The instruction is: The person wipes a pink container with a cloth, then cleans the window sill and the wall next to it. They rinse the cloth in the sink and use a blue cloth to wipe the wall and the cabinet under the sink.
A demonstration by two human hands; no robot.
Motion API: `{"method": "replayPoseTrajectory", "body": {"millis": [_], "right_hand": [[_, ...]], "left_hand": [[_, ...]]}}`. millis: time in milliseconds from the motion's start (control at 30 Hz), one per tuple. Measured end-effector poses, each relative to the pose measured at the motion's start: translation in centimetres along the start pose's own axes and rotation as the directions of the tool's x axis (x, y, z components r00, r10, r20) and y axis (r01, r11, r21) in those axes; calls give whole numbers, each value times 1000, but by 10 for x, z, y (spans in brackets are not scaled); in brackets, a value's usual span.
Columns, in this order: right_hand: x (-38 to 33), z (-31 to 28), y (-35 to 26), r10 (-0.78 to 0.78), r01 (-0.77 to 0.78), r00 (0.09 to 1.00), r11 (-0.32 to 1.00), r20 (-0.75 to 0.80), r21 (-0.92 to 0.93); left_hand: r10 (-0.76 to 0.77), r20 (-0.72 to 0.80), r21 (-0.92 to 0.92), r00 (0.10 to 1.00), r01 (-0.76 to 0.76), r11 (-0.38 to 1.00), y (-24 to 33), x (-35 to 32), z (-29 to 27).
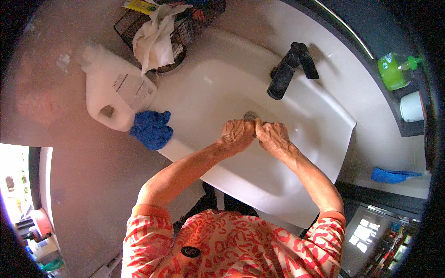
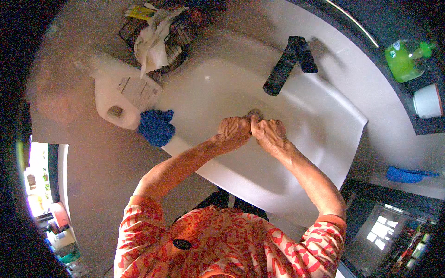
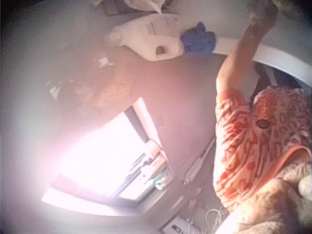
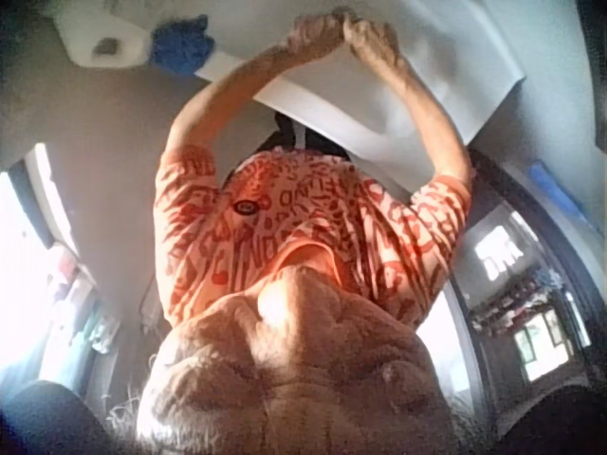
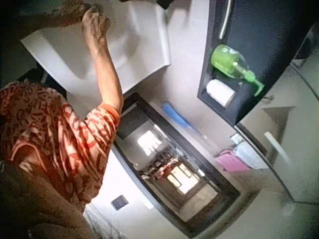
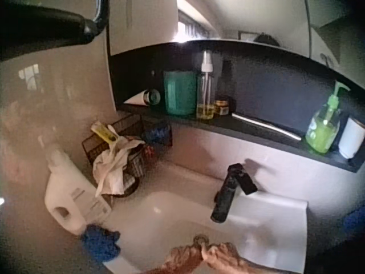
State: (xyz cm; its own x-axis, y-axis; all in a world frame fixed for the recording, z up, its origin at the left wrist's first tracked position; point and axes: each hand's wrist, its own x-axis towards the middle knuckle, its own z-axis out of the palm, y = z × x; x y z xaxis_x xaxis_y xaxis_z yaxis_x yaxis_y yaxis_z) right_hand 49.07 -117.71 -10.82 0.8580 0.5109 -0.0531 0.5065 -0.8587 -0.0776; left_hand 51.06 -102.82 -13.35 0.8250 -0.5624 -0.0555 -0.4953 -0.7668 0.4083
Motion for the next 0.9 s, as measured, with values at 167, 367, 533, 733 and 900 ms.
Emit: {"method": "replayPoseTrajectory", "body": {"millis": [167, 367, 533, 733, 900], "right_hand": [[0, 17, 1, 154, -158, 987, 967, 39, 200], [4, 40, 1, 300, -360, 932, 822, 203, 441], [9, 60, 5, 335, -459, 887, 717, 317, 525], [4, 91, 3, 275, -336, 938, 575, 210, 746], [-6, 57, -1, 188, -591, 793, 3, 580, 807]], "left_hand": [[80, -94, 133, 992, -67, 989, -13, 10, 30], [186, -115, 197, 976, -161, 967, -29, 19, 48], [205, -122, 209, 971, -177, 962, -35, 22, 50], [224, -12, 210, 975, -217, 953, -44, 23, 61], [82, 167, -11, 982, -82, 997, -39, 12, 41]]}}
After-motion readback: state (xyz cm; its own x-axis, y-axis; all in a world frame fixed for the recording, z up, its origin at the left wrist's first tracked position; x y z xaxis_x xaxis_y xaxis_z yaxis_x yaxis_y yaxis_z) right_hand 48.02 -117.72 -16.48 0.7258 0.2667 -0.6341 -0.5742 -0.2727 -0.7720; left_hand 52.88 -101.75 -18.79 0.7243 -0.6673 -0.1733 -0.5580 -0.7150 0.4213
